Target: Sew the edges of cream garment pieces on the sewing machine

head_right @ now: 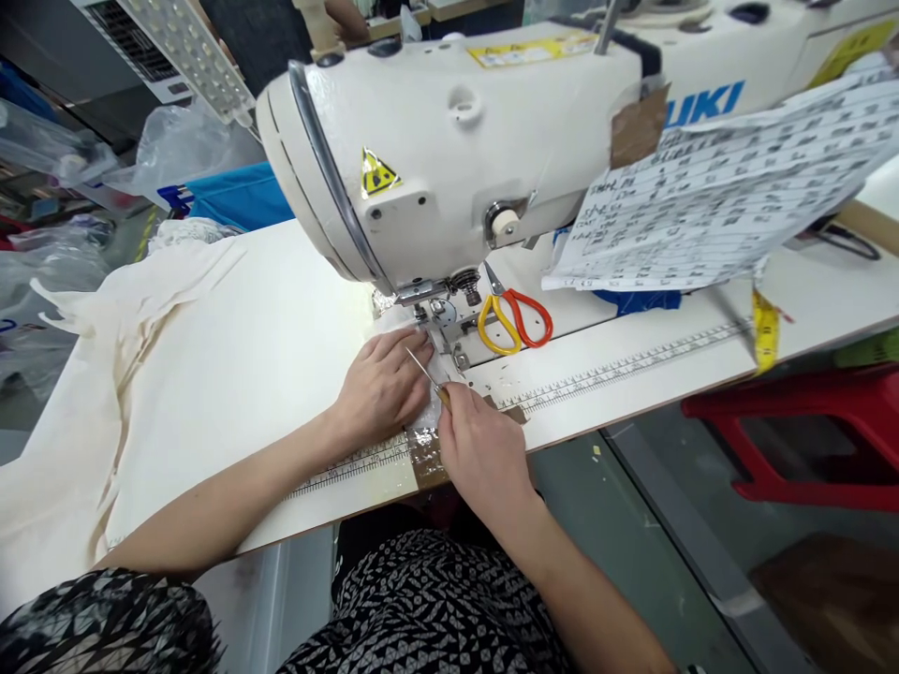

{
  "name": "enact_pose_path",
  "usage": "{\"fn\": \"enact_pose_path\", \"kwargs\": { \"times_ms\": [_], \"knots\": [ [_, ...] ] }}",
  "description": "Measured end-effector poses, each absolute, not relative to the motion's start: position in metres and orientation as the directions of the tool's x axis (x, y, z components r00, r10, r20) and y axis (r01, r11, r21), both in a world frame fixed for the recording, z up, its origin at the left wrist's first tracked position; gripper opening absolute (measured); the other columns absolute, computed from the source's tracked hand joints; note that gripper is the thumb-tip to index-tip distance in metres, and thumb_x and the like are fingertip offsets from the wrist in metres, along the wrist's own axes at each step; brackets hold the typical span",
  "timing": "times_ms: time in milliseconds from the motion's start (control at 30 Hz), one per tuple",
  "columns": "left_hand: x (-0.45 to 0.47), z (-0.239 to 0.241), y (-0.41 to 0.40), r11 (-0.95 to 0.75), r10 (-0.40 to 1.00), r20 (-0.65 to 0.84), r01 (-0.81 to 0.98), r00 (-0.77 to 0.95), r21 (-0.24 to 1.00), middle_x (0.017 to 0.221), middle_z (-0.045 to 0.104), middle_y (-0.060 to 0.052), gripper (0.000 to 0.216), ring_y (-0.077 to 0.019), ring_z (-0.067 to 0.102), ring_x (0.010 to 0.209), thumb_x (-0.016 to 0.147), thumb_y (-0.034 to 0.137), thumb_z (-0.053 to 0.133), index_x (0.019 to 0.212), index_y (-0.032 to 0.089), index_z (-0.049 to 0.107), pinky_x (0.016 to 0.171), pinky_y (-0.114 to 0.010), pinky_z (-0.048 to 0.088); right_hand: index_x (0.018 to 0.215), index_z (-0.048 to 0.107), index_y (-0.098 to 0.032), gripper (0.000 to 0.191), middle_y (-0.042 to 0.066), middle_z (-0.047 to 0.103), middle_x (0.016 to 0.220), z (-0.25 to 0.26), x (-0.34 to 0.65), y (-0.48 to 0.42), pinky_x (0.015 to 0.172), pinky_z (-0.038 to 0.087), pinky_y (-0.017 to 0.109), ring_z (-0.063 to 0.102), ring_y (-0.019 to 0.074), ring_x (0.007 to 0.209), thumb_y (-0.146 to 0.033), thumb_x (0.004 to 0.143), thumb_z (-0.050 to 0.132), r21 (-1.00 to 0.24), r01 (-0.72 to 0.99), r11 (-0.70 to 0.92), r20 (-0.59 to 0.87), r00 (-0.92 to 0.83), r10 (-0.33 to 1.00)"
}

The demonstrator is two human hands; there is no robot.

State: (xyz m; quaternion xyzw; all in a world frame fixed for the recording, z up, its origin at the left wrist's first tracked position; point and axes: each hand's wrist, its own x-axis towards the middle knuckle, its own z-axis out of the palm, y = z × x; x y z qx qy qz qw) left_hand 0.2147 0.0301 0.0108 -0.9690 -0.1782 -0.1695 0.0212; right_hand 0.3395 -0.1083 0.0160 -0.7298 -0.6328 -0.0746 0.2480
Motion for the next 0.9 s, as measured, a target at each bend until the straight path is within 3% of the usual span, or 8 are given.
{"fn": "enact_pose_path", "kwargs": {
  "times_ms": [200,400,633,900],
  "knots": [
    [0.215,0.007,0.029,-0.928,0.345,0.305,0.37,0.888,-0.029,0.14,0.062,-0.019,0.041,-0.0329,0.054,0.134,0.104,0.026,0.041,0.132,0.006,0.062,0.113,-0.051,0.044,0.101,0.066,-0.019,0.025,0.005,0.075,0.078,0.019,0.356,-0.122,0.053,0.043,0.025,0.067,0.0184,0.061,-0.025,0.1,0.042,-0.394,0.911,-0.122,0.443,0.304,0.843],
    [0.214,0.007,0.025,-0.923,0.36,0.319,0.385,0.877,-0.018,0.14,0.062,-0.018,0.043,-0.0323,0.053,0.135,0.104,0.028,0.039,0.134,0.007,0.062,0.117,-0.052,0.041,0.103,0.066,-0.019,0.023,0.004,0.074,0.077,0.013,0.375,-0.132,0.055,0.049,0.025,0.069,0.0181,0.062,-0.032,0.101,0.047,-0.621,0.773,-0.128,0.314,0.395,0.863],
    [0.213,0.008,0.021,-0.93,0.342,0.283,0.367,0.896,-0.037,0.142,0.06,-0.019,0.042,-0.0331,0.053,0.135,0.1,0.022,0.044,0.136,0.006,0.06,0.115,-0.052,0.042,0.107,0.067,-0.019,0.025,0.004,0.075,0.079,0.01,0.375,-0.135,0.054,0.05,0.025,0.069,0.0179,0.061,-0.035,0.101,0.048,-0.648,0.749,-0.138,0.307,0.423,0.853],
    [0.213,0.011,0.018,-0.925,0.347,0.278,0.375,0.895,-0.052,0.14,0.061,-0.019,0.043,-0.0316,0.055,0.132,0.105,0.028,0.039,0.134,0.005,0.06,0.116,-0.051,0.042,0.108,0.068,-0.018,0.026,0.003,0.072,0.072,0.012,0.376,-0.136,0.049,0.046,0.025,0.064,0.0159,0.053,-0.034,0.1,0.049,-0.667,0.728,-0.158,0.279,0.441,0.853]
  ]
}}
